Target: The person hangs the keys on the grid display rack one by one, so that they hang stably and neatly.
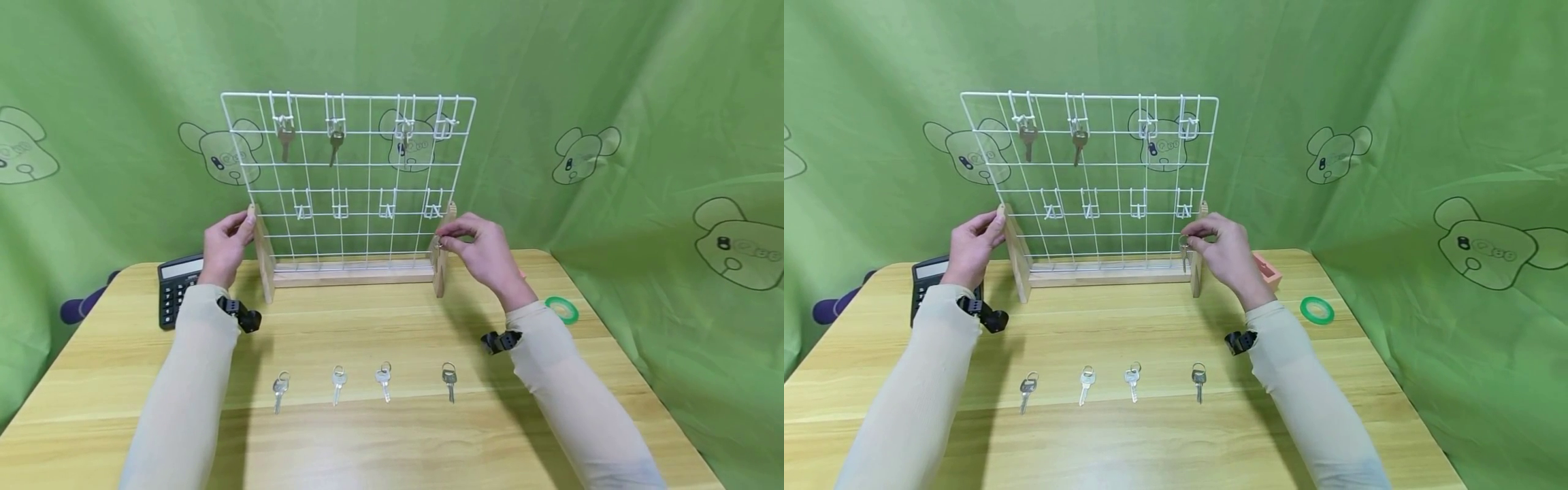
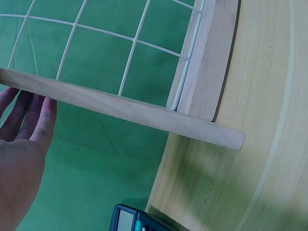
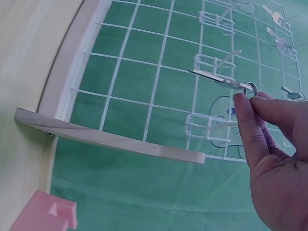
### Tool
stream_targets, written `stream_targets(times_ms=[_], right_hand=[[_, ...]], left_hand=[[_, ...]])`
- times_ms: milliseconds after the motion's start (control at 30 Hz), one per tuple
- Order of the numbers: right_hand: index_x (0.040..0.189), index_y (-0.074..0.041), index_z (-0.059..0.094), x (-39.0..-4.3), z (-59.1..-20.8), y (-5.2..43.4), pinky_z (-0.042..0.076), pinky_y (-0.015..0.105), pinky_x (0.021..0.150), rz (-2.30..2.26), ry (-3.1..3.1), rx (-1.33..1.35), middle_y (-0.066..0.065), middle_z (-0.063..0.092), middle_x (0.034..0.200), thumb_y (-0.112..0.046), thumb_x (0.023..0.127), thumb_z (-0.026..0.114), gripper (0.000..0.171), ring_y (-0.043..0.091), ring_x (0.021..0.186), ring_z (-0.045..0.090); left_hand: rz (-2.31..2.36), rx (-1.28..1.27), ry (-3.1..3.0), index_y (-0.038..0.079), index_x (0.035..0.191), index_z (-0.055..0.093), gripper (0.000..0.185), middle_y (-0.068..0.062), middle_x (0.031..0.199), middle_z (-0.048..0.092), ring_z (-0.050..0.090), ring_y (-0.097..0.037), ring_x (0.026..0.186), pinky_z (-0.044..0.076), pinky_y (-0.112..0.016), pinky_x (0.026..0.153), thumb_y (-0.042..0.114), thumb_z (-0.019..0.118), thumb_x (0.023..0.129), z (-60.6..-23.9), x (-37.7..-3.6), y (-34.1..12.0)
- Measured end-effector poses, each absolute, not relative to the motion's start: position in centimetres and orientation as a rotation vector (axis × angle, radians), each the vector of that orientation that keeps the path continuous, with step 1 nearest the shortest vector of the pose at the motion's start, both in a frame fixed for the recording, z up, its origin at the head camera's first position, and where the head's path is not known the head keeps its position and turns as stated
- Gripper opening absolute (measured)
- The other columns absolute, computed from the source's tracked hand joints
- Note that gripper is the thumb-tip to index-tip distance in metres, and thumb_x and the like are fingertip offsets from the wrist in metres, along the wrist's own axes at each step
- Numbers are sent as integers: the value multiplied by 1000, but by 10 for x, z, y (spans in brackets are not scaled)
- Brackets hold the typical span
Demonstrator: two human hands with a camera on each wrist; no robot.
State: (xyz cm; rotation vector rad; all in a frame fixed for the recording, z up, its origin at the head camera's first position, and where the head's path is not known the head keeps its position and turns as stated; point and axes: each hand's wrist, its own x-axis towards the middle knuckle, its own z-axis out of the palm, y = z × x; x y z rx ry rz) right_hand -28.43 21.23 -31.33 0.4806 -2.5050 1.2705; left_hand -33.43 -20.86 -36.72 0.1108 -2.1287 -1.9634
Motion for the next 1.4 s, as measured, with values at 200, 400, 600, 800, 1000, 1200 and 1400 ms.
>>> stream_targets(times_ms=[200,400,600,800,1000,1200,1400], right_hand=[[102,-4,72,-286,-302,211,58,26,82,1354,-2464,445,4,66,103,2,89,69,14,19,92,64],[102,-1,72,-290,-291,208,58,25,80,1334,-2415,437,7,66,103,3,89,69,14,22,92,64],[103,1,71,-294,-282,205,57,24,82,1342,-2364,438,10,64,101,3,89,69,14,21,91,63],[105,1,70,-298,-271,203,57,24,81,1355,-2367,407,8,64,102,3,90,68,15,20,93,62],[106,0,70,-300,-257,202,57,24,80,1380,-2353,373,7,63,104,1,91,68,16,19,95,60],[106,1,71,-300,-244,200,57,24,82,1379,-2314,389,8,63,102,1,90,68,16,18,94,60],[106,1,71,-301,-231,200,57,24,82,1400,-2272,385,8,63,103,1,90,69,16,19,94,60]], left_hand=[[-1946,102,-2139,3,141,50,56,-18,134,53,54,-26,120,49,-24,99,36,61,97,-367,-334,-208],[-1933,108,-2161,4,142,49,57,-18,136,52,53,-27,121,48,-27,102,38,59,97,-367,-333,-208],[-1944,109,-2158,4,142,48,57,-19,136,51,53,-28,123,47,-28,103,37,60,97,-366,-332,-209],[-1945,99,-2133,3,140,50,54,-19,133,53,54,-28,120,48,-27,102,34,61,97,-367,-333,-209],[-1943,107,-2147,4,141,50,56,-18,134,53,55,-27,120,48,-28,102,37,61,97,-368,-335,-210],[-1929,95,-2122,2,139,51,52,-19,131,54,54,-25,116,49,-27,101,32,60,98,-370,-336,-209],[-1926,96,-2122,2,139,51,53,-18,132,54,54,-25,117,49,-25,99,33,61,97,-370,-336,-208]])
